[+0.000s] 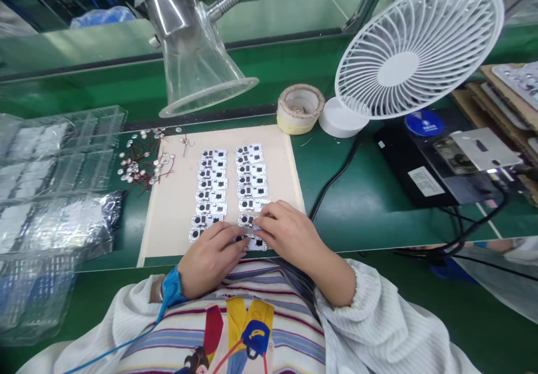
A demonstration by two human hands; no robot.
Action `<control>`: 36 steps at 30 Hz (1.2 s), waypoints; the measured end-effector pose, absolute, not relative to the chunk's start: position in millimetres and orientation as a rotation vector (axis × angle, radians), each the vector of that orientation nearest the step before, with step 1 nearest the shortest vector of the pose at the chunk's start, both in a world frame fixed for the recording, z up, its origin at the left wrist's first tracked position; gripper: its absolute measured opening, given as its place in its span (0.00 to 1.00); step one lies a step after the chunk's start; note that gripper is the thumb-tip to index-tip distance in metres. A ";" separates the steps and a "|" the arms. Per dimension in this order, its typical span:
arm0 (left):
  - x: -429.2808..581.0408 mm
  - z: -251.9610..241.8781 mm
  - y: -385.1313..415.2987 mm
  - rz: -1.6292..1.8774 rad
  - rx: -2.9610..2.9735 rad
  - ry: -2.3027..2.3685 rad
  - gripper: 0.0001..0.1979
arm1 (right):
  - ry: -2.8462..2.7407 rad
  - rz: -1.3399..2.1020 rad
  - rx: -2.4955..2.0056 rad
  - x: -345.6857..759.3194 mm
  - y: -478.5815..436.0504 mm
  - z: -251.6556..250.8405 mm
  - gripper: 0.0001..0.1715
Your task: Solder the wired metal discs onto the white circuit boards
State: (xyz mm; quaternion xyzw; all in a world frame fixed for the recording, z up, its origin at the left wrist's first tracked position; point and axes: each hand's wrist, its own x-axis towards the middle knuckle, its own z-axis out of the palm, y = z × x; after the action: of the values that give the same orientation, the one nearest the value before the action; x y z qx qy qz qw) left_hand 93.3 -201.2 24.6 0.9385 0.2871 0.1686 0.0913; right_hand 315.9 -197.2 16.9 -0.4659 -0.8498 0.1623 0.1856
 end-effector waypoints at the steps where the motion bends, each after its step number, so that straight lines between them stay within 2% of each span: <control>1: 93.5 23.2 -201.7 0.492 2.783 0.864 0.09 | -2.399 0.431 -1.314 315.5 -196.4 16.6 0.07; 20: 104.5 19.3 -196.3 0.484 2.717 1.063 0.10 | -2.342 0.351 -1.370 317.6 -185.7 12.4 0.06; 25: 60.8 37.8 -197.8 0.718 2.543 1.259 0.07 | -2.252 0.379 -1.317 307.9 -191.7 24.8 0.08; 28: 25.9 40.0 -198.0 0.637 2.459 1.390 0.04 | -2.279 0.459 -1.223 281.0 -197.9 28.6 0.08; 32: 5.4 31.3 -198.5 0.415 2.402 1.473 0.13 | -2.416 0.436 -1.153 243.6 -202.1 23.0 0.09; 36: 7.5 24.0 -198.6 0.392 2.422 1.477 0.16 | -2.494 0.335 -1.199 230.6 -203.6 15.9 0.09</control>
State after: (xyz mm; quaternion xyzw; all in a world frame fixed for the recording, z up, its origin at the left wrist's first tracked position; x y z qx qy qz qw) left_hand 7.5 -198.6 24.0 0.8376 0.5107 0.1354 0.1388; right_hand 230.6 -203.6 15.9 -0.4234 -0.8807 0.1184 0.1761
